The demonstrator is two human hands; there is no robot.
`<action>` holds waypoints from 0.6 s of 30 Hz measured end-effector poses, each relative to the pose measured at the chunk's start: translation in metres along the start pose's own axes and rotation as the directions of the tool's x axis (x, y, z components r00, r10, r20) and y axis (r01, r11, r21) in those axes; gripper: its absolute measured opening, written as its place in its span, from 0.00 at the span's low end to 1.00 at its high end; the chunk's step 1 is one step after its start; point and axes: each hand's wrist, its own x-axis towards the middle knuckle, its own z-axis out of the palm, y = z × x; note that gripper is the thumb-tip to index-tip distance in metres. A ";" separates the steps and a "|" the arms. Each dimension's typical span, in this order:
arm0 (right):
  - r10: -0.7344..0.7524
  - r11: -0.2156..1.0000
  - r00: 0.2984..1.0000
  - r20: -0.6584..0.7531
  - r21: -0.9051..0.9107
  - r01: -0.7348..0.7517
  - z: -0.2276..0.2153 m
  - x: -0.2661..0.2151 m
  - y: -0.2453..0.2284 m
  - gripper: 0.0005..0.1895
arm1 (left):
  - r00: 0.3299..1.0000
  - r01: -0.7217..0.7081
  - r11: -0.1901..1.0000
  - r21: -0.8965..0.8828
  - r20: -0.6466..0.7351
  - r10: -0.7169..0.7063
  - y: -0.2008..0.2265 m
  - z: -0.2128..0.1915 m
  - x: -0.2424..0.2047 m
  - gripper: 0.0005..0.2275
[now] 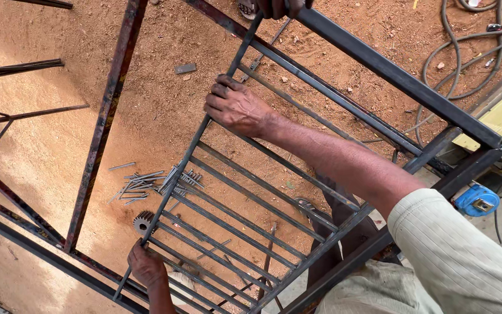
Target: The person aligns and moves a metal gate frame on a workbench, then uses a welding tool to join metal bars to the structure.
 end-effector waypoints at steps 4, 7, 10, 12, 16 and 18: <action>-0.029 0.999 0.999 -0.033 -0.035 0.028 0.005 -0.002 0.002 0.11 | 0.998 -0.048 0.995 0.085 0.031 0.045 -0.008 -0.003 0.003 0.12; -0.034 0.999 0.999 -0.032 -0.031 0.033 0.004 -0.004 0.000 0.12 | 0.998 -0.059 0.992 0.110 0.025 0.057 -0.010 -0.001 0.003 0.10; -0.038 0.993 0.999 0.027 -0.111 0.041 0.001 -0.002 -0.001 0.12 | 0.997 -0.075 0.995 0.071 0.000 0.075 -0.009 -0.002 0.004 0.09; -0.043 0.989 0.998 0.034 -0.143 0.047 0.000 0.002 -0.003 0.12 | 0.994 -0.108 0.993 0.049 0.002 0.108 -0.010 -0.007 0.005 0.10; -0.031 0.989 0.999 -0.007 -0.142 0.030 0.003 -0.002 -0.005 0.13 | 0.996 -0.094 0.995 0.027 0.011 0.094 -0.006 -0.009 0.008 0.10; -0.031 0.988 1.000 -0.006 -0.152 0.029 0.005 0.000 -0.005 0.12 | 0.997 -0.081 0.996 0.022 0.013 0.081 -0.005 -0.011 0.008 0.12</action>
